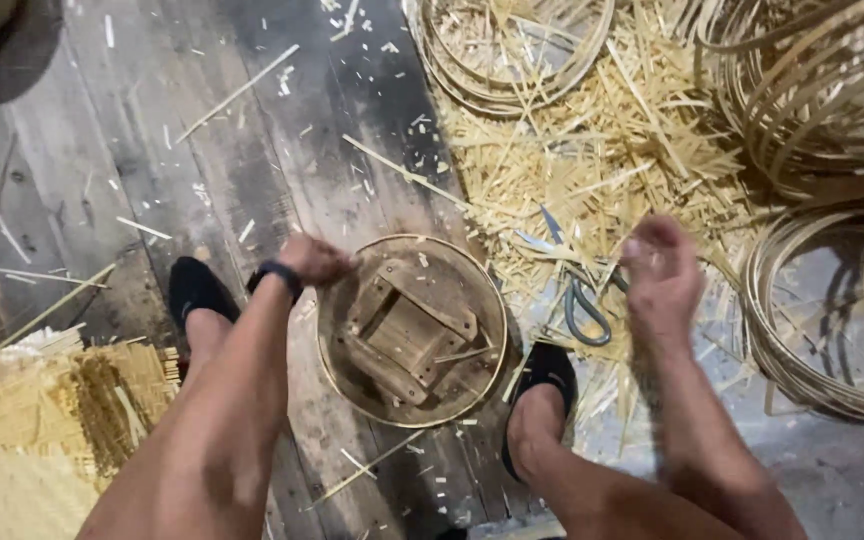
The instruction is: Assembling and trimming the edges of a woven bamboo steamer basket using a wooden mold and scissors.
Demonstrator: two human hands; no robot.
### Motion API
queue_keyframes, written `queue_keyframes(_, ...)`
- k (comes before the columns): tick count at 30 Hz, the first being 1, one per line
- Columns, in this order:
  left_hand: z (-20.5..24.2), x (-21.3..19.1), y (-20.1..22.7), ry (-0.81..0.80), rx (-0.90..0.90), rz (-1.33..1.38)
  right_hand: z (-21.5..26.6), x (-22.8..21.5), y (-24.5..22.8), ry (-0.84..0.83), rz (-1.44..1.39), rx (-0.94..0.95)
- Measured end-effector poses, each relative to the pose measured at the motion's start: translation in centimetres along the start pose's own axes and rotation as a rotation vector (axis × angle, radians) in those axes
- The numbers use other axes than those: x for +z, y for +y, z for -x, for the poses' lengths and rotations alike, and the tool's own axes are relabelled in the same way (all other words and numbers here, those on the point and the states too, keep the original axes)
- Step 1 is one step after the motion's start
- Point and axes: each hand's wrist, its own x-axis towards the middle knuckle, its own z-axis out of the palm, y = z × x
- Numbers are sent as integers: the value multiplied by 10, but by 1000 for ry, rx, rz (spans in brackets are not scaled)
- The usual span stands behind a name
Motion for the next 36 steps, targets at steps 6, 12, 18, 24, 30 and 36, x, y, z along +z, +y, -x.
queue_keyframes(6, 1, 26, -21, 198, -152, 586, 20, 19, 66, -504, 601, 271)
queue_keyframes(12, 75, 29, 19, 347, -210, 854, 89, 58, 114, -704, 517, 227)
queue_keyframes(18, 113, 220, -134, 212, -279, 1113, 102, 64, 101, -700, 131, 600)
queue_keyframes(24, 179, 152, 16, 336, -618, 1683, 74, 61, 137, -574, 145, 496)
queue_keyframes(30, 168, 209, 32, 264, -595, 1718, 74, 58, 120, -522, 171, 641)
queue_keyframes(36, 156, 261, 41, 223, -421, 1886, 73, 67, 170, -493, -88, 584)
